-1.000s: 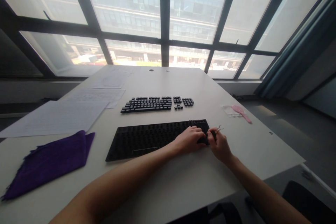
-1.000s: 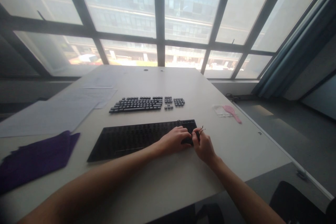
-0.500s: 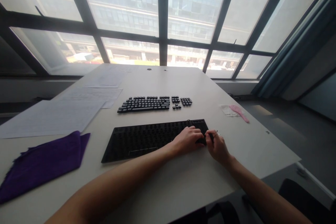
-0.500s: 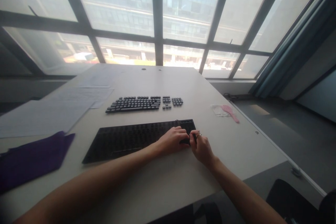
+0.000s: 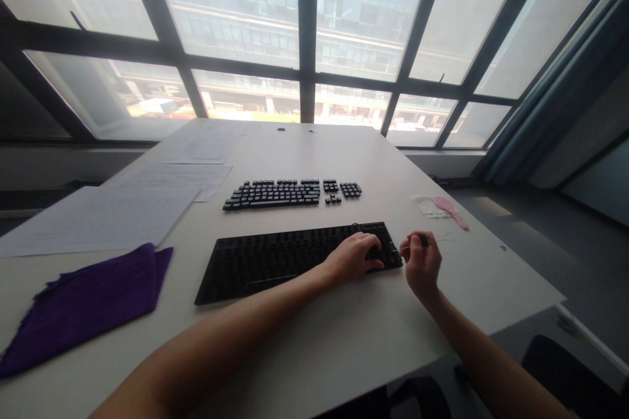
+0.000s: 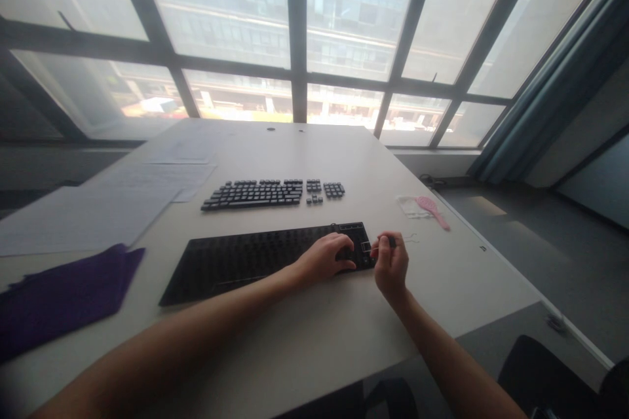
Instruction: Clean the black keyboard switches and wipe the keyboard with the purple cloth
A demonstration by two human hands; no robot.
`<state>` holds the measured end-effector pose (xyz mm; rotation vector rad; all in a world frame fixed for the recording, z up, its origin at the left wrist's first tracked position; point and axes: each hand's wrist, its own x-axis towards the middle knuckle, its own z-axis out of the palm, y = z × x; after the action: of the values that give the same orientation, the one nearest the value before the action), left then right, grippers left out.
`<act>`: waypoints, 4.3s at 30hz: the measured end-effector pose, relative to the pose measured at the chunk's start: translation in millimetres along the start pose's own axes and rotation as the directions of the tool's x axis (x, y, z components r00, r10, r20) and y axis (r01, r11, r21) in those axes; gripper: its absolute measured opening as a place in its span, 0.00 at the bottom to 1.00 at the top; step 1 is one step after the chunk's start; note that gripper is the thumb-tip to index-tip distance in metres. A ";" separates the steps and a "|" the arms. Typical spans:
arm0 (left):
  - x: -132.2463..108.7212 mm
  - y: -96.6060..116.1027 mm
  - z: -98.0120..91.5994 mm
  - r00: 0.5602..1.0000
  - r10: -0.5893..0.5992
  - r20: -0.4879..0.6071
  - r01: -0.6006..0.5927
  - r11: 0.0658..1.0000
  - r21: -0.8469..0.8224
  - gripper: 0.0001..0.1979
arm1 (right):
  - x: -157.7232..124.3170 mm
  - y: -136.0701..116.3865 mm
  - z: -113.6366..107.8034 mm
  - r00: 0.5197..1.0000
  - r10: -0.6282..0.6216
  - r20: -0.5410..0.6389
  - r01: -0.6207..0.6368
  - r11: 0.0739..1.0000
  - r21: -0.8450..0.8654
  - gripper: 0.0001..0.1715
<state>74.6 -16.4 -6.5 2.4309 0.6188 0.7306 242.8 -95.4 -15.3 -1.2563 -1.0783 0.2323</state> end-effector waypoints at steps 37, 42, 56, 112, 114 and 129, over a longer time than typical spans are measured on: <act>89.1 -86.7 -35.6 0.979 -0.200 -0.043 0.203 0.926 0.318 0.05 | 3.7 -4.0 -17.7 0.992 0.078 0.095 -0.091 0.986 0.142 0.09; 80.1 -80.6 -39.0 0.992 -0.124 0.029 0.108 0.941 0.322 0.09 | 3.4 -6.6 -19.1 0.995 0.054 0.089 -0.067 0.988 0.142 0.08; 99.6 -86.7 -42.9 0.982 -0.148 -0.114 0.186 0.848 0.497 0.04 | 3.9 -4.9 -17.4 0.992 0.079 0.103 -0.089 0.992 0.093 0.10; 22.9 13.3 18.0 0.966 -0.194 -0.169 0.193 0.981 -0.025 0.08 | -7.0 8.9 -18.6 0.867 -0.079 0.492 0.348 0.803 -0.484 0.11; 22.3 12.8 18.1 0.970 -0.184 -0.157 0.184 0.983 -0.017 0.07 | -7.5 8.7 -19.4 0.847 -0.082 0.525 0.371 0.798 -0.475 0.10; 20.1 17.8 10.5 1.000 0.004 0.028 -0.006 0.999 0.053 0.15 | 2.1 5.5 -20.4 0.969 0.128 0.210 -0.080 0.972 -0.222 0.15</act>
<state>100.8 -22.4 3.9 2.4881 0.6289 0.6890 261.5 -105.2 -17.2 -1.5075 -1.2553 0.3524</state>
